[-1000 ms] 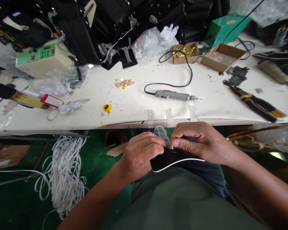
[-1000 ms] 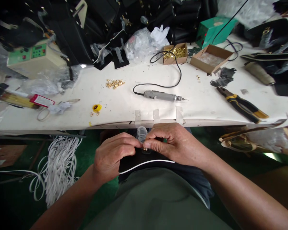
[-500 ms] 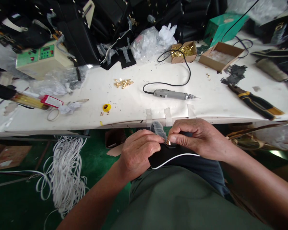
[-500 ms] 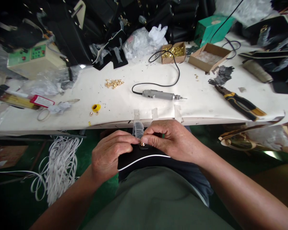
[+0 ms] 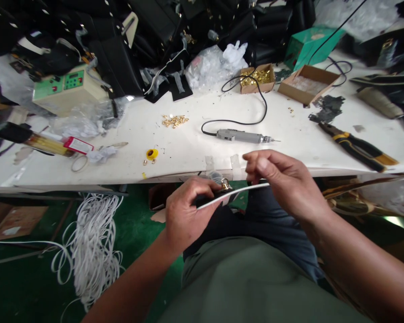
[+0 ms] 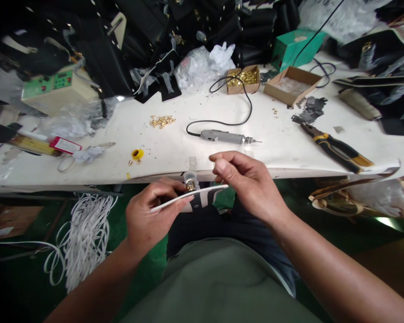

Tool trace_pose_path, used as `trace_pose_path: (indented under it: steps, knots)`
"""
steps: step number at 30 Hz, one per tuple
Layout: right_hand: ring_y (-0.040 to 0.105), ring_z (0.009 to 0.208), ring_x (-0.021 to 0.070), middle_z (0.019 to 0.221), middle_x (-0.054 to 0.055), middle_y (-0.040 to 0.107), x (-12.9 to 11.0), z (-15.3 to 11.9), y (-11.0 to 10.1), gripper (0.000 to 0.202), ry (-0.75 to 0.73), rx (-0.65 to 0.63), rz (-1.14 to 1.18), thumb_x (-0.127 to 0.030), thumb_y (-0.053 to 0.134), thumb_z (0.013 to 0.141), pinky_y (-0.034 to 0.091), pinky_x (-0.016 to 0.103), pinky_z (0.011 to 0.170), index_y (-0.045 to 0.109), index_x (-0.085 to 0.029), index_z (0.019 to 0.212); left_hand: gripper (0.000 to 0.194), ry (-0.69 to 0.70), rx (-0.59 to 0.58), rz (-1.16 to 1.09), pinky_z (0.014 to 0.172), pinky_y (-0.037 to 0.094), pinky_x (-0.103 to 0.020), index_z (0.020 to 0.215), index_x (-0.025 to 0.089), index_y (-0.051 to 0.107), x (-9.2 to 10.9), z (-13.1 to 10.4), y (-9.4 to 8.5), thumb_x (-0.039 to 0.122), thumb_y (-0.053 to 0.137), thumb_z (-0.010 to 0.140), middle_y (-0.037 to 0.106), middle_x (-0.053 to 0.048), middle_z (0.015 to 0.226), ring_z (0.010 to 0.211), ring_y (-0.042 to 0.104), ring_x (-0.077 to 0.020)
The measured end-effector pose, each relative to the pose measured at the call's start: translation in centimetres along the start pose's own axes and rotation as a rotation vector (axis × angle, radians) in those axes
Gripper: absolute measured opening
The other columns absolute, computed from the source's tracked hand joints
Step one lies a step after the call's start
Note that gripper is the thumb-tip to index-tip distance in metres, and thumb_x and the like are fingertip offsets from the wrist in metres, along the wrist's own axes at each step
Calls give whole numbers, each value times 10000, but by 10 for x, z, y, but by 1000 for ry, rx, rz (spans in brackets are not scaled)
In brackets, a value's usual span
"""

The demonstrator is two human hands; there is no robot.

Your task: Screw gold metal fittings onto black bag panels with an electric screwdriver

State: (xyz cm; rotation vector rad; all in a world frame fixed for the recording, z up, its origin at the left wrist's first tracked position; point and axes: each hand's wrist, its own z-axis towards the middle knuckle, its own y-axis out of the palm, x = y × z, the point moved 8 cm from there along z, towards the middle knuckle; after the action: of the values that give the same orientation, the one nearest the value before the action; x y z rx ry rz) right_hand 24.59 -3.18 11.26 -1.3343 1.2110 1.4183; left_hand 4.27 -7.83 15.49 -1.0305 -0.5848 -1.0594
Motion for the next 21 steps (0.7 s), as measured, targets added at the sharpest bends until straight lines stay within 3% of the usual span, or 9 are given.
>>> trace_pose_path:
  steps: [3, 6, 9, 11, 14, 18, 20, 21]
  knots:
    - [642, 882, 200, 972, 43, 704, 2, -5, -17, 306, -107, 200, 23, -539, 706, 958, 524, 310, 803, 765, -248, 1034, 255, -357, 156, -136, 716, 587, -246, 764, 187, 665, -37, -5, -8, 233, 915, 753, 782, 5, 808, 748, 736, -152]
    - [650, 985, 208, 1054, 33, 712, 19, -11, -15, 304, -49, 197, -49, -513, 779, 907, 512, 301, 880, 755, -252, 1060, 292, -553, 283, -436, 808, 609, -280, 897, 173, 750, -62, -5, -8, 292, 943, 713, 807, -26, 875, 855, 766, -194]
    - [668, 1000, 226, 1087, 35, 730, 46, -19, 1, 401, 118, 43, -77, -530, 817, 863, 527, 297, 855, 739, -244, 1133, 458, -581, 425, -688, 1030, 574, -371, 1084, 183, 767, -74, 2, -10, 278, 959, 679, 817, -65, 1079, 1101, 750, -250]
    - [684, 891, 225, 988, 41, 748, 61, -26, 15, 419, 238, -88, -32, -556, 817, 850, 537, 292, 754, 749, -208, 1072, 533, -613, 484, -761, 1084, 545, -396, 1141, 200, 752, -82, 5, -10, 267, 969, 659, 808, -67, 1131, 1165, 728, -260]
    - [646, 692, 192, 804, 35, 723, 66, -30, 20, 431, 312, -85, 18, -592, 799, 849, 503, 282, 611, 755, -170, 923, 500, -630, 455, -798, 1081, 543, -399, 1172, 212, 720, -93, 2, -5, 305, 932, 728, 772, -80, 1218, 1222, 694, -261]
    - [626, 661, 178, 761, 27, 703, 37, -20, 9, 359, 117, 113, -103, -543, 768, 891, 484, 273, 583, 761, -186, 860, 579, -669, 429, -609, 1007, 574, -409, 1355, 245, 592, -104, -28, -1, 440, 820, 860, 636, -124, 1410, 1263, 649, -268]
    - [609, 661, 169, 733, 20, 673, 13, -15, 11, 331, -72, 173, -268, -482, 737, 931, 472, 271, 597, 731, -193, 769, 692, -585, 395, -392, 1039, 560, -434, 1475, 272, 496, -96, -42, -2, 471, 792, 881, 548, -142, 1507, 1313, 608, -283]
    - [599, 658, 165, 721, 16, 656, 3, -13, 15, 326, -153, 187, -344, -451, 721, 948, 470, 273, 610, 716, -196, 745, 768, -488, 319, -270, 1077, 540, -458, 1515, 282, 464, -86, -44, 2, 473, 813, 859, 510, -147, 1547, 1357, 575, -305]
